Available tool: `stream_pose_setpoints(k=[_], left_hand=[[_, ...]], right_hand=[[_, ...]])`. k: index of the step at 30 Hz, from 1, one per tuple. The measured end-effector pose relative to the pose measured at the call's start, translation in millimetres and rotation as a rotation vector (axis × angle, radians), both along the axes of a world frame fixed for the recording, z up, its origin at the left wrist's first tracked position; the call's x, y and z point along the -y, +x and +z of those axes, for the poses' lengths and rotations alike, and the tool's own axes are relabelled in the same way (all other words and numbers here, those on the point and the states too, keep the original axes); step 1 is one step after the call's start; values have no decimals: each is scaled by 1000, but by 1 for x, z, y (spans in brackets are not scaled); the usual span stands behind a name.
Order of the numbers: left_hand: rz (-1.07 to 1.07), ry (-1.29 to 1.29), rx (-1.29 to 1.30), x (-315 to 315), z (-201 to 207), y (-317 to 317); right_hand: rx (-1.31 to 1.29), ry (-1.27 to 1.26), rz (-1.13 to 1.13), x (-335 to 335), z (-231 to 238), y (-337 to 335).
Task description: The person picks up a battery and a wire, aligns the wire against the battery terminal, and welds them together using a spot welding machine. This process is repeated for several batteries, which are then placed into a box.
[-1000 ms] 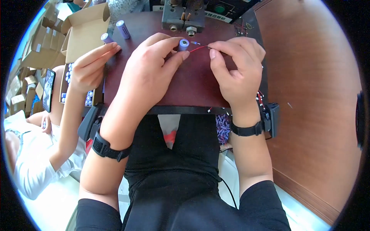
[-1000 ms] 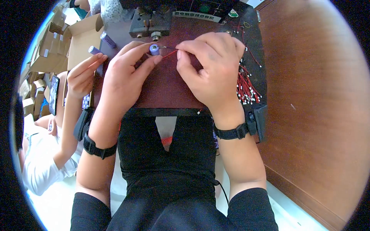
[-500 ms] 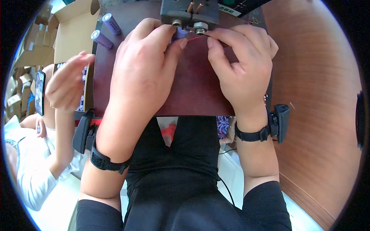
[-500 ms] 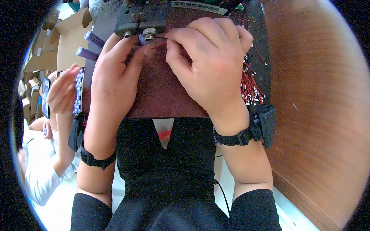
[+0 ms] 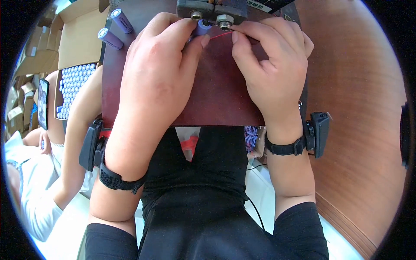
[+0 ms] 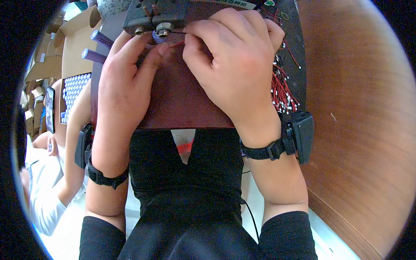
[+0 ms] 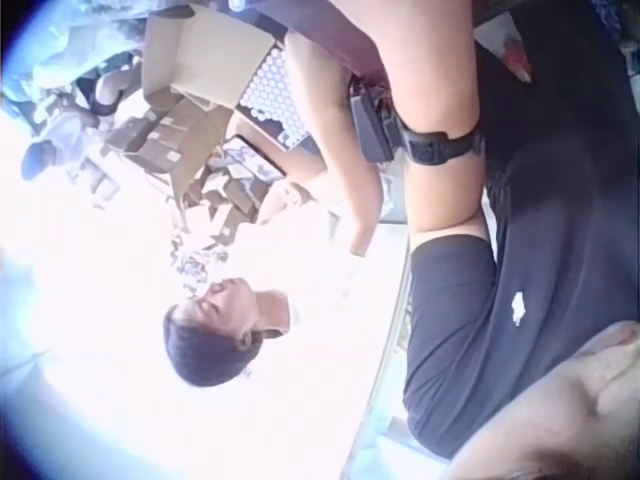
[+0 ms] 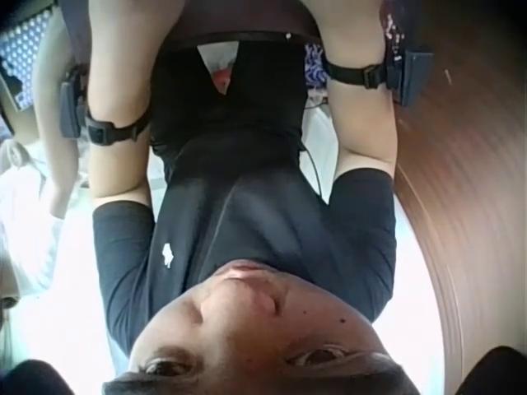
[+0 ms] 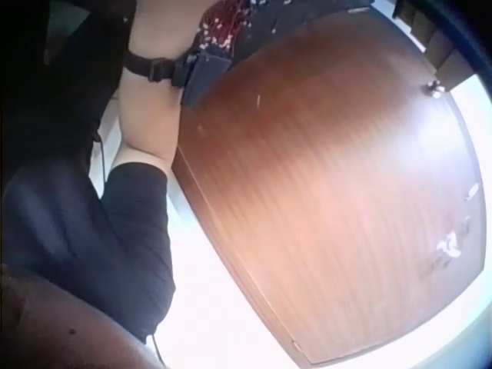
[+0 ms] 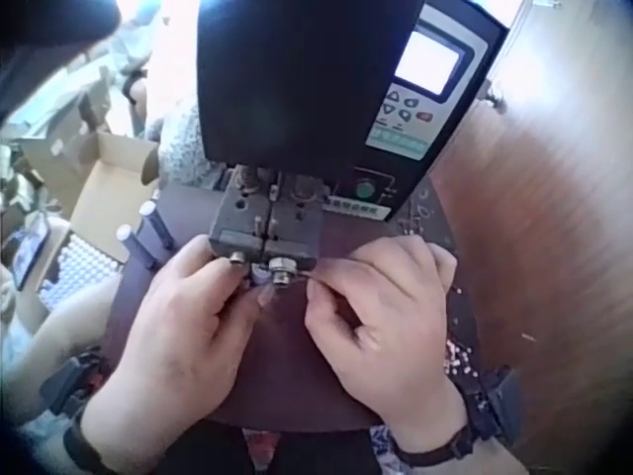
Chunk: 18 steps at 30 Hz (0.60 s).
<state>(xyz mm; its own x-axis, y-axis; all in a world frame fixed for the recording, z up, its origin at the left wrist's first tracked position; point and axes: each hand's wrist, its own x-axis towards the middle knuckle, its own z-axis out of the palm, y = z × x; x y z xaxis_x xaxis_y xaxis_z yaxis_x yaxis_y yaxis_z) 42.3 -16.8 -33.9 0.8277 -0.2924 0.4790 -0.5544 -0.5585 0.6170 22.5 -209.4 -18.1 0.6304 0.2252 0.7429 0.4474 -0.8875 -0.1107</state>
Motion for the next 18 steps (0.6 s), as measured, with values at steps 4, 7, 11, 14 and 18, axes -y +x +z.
stream_pose_setpoints(k=[4, 7, 11, 14, 18], left_hand=[[3, -5, 8, 0, -1, 0], [-7, -4, -7, 1, -1, 0], [-4, -9, 10, 0, -4, 0], [6, -5, 2, 0, -2, -1], [1, -12, 1, -3, -1, -1]], right_hand=[[-11, -6, -28, -2, 3, -4], [-17, -15, -43, -1, 3, -3], [-14, -28, -30, -3, 1, -2], [13, -32, -23, -3, 0, 0], [29, -42, -16, -4, 0, 2]])
